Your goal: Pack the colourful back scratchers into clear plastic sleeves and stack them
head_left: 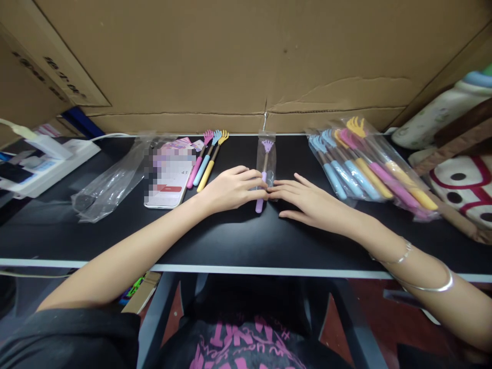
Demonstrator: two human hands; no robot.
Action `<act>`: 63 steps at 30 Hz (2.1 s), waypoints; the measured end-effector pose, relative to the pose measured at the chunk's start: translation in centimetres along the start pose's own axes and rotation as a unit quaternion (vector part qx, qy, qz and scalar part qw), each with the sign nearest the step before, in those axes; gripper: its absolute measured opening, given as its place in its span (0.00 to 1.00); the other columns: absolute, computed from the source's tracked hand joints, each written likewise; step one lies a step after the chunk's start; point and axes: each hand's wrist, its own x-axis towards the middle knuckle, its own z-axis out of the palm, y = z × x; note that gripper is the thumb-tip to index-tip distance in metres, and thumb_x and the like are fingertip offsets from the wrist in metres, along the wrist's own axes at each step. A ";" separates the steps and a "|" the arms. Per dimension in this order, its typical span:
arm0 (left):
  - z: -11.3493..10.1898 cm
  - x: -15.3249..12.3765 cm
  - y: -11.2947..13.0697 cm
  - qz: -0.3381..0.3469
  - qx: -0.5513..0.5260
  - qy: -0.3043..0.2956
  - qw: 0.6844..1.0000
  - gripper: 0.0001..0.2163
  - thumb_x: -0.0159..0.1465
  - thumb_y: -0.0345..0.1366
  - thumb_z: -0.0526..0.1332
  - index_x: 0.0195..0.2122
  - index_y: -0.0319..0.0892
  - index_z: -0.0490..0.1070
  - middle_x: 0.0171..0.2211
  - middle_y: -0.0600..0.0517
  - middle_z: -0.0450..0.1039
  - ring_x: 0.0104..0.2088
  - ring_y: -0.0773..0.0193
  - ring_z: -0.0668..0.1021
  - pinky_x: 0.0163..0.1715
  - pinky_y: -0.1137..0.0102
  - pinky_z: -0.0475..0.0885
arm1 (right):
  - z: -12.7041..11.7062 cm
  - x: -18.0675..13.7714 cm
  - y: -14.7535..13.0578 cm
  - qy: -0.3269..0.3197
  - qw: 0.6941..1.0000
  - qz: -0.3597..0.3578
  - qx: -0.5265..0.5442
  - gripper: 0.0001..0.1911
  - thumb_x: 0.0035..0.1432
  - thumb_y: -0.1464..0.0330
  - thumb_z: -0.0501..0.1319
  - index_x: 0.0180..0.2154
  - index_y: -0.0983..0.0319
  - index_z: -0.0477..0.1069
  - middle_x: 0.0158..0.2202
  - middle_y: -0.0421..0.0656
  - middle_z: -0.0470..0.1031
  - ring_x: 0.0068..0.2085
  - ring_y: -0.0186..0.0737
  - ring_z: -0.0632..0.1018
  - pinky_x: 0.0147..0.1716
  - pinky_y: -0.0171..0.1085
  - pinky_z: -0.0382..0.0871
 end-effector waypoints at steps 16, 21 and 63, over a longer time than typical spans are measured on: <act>0.0 0.0 1.2 -0.107 -0.063 0.098 0.987 0.14 0.73 0.35 0.49 0.46 0.48 0.75 0.39 0.50 0.69 0.33 0.68 0.73 0.31 0.73 0.65 | 0.5 0.6 -0.8 0.067 0.932 0.066 0.351 0.16 0.64 0.60 0.59 0.51 0.59 0.68 0.51 0.48 0.74 0.53 0.45 0.75 0.56 0.48 0.68; 0.2 0.3 1.9 -0.147 -0.124 0.097 0.976 0.13 0.73 0.36 0.50 0.49 0.49 0.74 0.42 0.51 0.69 0.32 0.72 0.74 0.31 0.77 0.68 | 0.7 0.7 -0.8 0.059 0.848 0.146 0.506 0.18 0.59 0.60 0.64 0.48 0.58 0.67 0.53 0.46 0.76 0.56 0.44 0.76 0.59 0.47 0.66; 1.0 0.5 1.2 -0.105 -0.114 0.168 0.974 0.10 0.71 0.38 0.56 0.48 0.43 0.74 0.42 0.51 0.80 0.44 0.66 0.78 0.44 0.73 0.74 | 0.5 1.2 -0.6 0.066 0.673 0.268 0.686 0.25 0.55 0.67 0.69 0.53 0.58 0.65 0.40 0.42 0.81 0.41 0.39 0.82 0.52 0.47 0.73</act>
